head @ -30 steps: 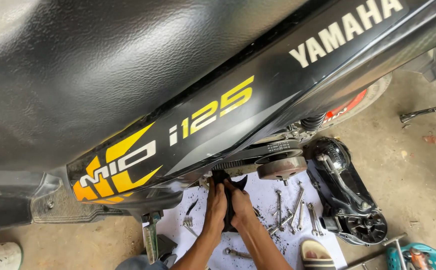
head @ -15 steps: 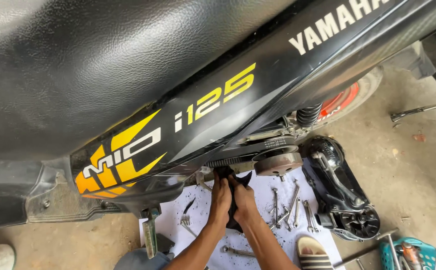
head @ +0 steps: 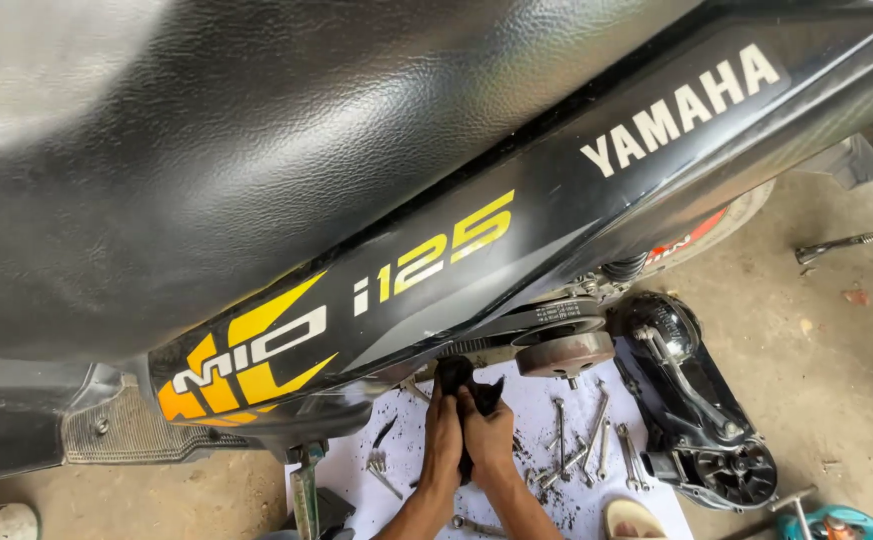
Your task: Cleaning and inspecting the CVT transmission components of a scooter using a cloth
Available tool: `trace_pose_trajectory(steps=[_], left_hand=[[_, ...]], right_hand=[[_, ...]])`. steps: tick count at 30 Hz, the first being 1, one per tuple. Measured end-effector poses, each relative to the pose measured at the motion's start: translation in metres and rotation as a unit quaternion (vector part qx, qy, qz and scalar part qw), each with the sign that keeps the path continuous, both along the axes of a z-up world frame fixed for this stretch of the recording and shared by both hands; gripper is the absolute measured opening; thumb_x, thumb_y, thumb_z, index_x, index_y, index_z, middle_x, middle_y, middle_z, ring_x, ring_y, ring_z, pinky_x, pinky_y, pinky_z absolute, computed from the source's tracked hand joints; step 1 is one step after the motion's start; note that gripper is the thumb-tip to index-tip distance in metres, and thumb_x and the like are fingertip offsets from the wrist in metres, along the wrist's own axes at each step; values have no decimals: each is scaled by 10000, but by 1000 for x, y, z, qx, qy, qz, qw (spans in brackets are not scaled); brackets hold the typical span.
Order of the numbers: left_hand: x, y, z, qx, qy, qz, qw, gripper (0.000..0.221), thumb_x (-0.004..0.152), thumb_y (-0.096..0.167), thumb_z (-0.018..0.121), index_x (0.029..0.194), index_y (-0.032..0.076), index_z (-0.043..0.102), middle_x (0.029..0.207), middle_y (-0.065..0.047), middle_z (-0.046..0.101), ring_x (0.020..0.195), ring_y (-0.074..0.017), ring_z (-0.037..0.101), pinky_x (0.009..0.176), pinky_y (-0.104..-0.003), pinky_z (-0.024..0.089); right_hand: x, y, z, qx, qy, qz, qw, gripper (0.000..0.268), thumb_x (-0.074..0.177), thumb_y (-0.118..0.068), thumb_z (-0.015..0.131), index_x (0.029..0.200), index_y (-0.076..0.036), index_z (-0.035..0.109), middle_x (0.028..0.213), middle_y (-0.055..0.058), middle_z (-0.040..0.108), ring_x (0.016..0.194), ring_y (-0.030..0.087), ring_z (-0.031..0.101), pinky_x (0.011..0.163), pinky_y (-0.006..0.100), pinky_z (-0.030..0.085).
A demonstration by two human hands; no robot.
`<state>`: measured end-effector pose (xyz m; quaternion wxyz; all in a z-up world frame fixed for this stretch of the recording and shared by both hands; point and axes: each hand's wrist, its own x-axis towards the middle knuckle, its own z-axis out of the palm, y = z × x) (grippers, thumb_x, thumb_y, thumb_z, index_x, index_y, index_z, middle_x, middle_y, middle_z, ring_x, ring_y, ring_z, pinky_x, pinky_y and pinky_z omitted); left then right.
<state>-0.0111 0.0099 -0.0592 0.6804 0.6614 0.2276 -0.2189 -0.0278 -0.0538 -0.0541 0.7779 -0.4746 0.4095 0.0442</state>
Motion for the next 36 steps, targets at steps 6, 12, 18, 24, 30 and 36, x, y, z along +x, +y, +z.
trace_pose_trajectory(steps=[6,12,18,24,30,36], left_hand=[[4,-9,1,0,-10,20,1000,641,931,147,251,1560,160,370,1583,-64,474,1418,-235,487,1167,-371,362],[12,-9,-51,91,-60,1,994,601,970,284,339,1523,55,382,1586,-175,420,1435,-349,437,1183,-421,340],[14,-14,-98,337,-265,-114,896,413,950,92,445,1349,-15,439,1497,-292,426,1330,-412,508,1100,-427,444],[6,-12,-16,107,41,-42,993,633,1013,309,320,1610,152,181,1703,-38,189,1556,-233,250,1266,-359,232],[5,-1,7,89,79,-58,991,615,1022,318,301,1618,217,187,1691,1,251,1533,-228,312,1226,-357,293],[3,-1,-12,70,48,-33,996,626,1009,335,348,1610,209,228,1676,-17,294,1513,-225,352,1209,-341,313]], right_hand=[[3,-9,-5,-33,-9,12,999,263,937,-119,706,1073,105,729,887,184,749,725,220,614,665,326,516],[25,-22,21,16,33,15,999,326,943,-146,685,1132,117,717,994,215,740,818,250,618,724,335,505],[30,-26,27,123,106,-5,987,396,948,-177,647,1215,105,729,1113,242,733,931,281,615,780,348,480],[18,-23,25,100,104,-10,990,418,935,-197,691,1150,162,697,1011,252,708,837,282,603,705,353,482],[12,-10,25,104,105,-47,988,351,966,-155,665,1176,123,706,1045,221,720,888,268,609,760,352,487],[13,-11,10,103,80,-54,990,338,940,-148,690,1137,125,716,1006,217,718,837,264,607,724,348,489]])
